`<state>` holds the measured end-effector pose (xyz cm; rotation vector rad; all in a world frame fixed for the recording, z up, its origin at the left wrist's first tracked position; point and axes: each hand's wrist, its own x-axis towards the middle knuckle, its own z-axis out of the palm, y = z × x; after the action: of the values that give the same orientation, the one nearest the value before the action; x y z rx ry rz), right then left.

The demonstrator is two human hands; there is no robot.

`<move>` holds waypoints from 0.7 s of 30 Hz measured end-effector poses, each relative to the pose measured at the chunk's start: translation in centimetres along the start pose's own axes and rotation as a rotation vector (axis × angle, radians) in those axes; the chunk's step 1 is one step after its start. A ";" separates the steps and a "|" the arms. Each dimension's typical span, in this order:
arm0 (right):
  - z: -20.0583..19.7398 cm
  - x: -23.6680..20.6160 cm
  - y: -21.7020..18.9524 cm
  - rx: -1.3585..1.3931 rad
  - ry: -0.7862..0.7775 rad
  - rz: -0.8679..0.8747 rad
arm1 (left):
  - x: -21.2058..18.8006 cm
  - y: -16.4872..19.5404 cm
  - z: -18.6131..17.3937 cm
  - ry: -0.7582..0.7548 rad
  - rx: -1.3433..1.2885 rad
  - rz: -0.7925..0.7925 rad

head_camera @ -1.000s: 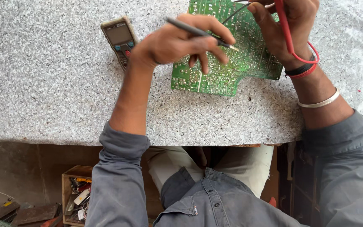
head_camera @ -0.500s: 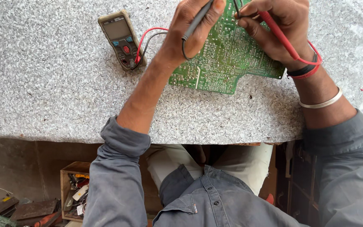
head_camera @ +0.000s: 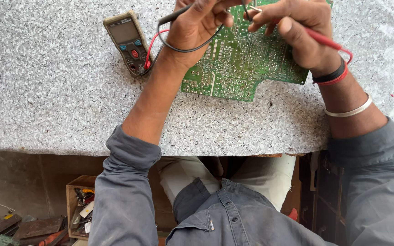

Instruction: The person tests a green circuit board on a workbench using a digital multimeter. They hold the board steady with one hand while touching the red and black probes to various points on the board, repositioning the probes across different components and flipping the board to test other areas.

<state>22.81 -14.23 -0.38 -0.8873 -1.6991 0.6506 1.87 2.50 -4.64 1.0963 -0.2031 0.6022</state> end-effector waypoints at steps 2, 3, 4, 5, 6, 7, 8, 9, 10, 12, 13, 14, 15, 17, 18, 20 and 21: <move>0.0 0.0 0.1 0.029 -0.010 0.015 | -0.3 -0.2 -0.5 0.018 0.020 0.003; 0.0 0.1 0.1 -0.010 -0.011 0.024 | -0.5 -0.2 -0.7 0.031 0.019 0.001; 0.1 0.1 0.2 -0.045 0.003 0.032 | -0.6 -0.3 -0.8 0.053 -0.003 -0.005; 0.2 0.1 0.3 -0.081 0.016 0.039 | -0.8 -0.2 -0.9 0.085 0.011 -0.008; 0.4 -0.1 0.2 -0.115 0.047 0.044 | -1.0 -0.2 -1.0 0.117 0.024 -0.012; 0.5 -0.1 0.3 -0.110 0.072 0.048 | -1.1 -0.1 -1.2 0.154 0.071 -0.013; 0.5 -0.2 0.4 -0.105 0.097 0.051 | -1.2 0.3 -1.3 0.170 0.147 -0.024; 0.6 -0.1 0.7 -0.057 0.115 0.056 | -1.2 0.6 -1.3 0.185 0.223 -0.036; 0.5 -0.2 0.8 -0.073 0.118 0.067 | -1.3 1.2 -1.5 0.177 0.330 -0.055; 0.2 -0.3 1.1 -0.163 0.106 0.097 | -1.1 2.1 -1.5 0.115 0.504 -0.051; 0.1 -0.4 1.3 -0.237 0.089 0.115 | -0.9 2.5 -1.5 0.064 0.570 -0.030; 0.1 -0.5 1.6 -0.175 0.106 0.176 | -0.7 2.7 -1.3 0.013 0.637 -0.008; 0.3 -0.7 1.8 -0.112 0.121 0.239 | -0.5 2.7 -1.0 -0.002 0.669 -0.002; 0.4 -0.9 2.1 0.014 0.122 0.263 | -0.1 2.5 -0.4 -0.039 0.733 0.014; 0.4 -1.0 2.3 0.079 0.106 0.225 | 0.0 2.3 -0.1 -0.039 0.701 0.035; 0.3 -1.0 2.5 0.144 0.080 0.185 | -0.2 1.9 0.4 -0.040 0.636 0.076; 0.2 -1.1 2.6 0.143 0.071 0.186 | -0.2 1.7 0.4 -0.017 0.671 0.038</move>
<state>23.44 -13.62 -3.04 -0.9617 -1.4988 0.8442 0.86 2.62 -3.20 1.7474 -0.0305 0.7172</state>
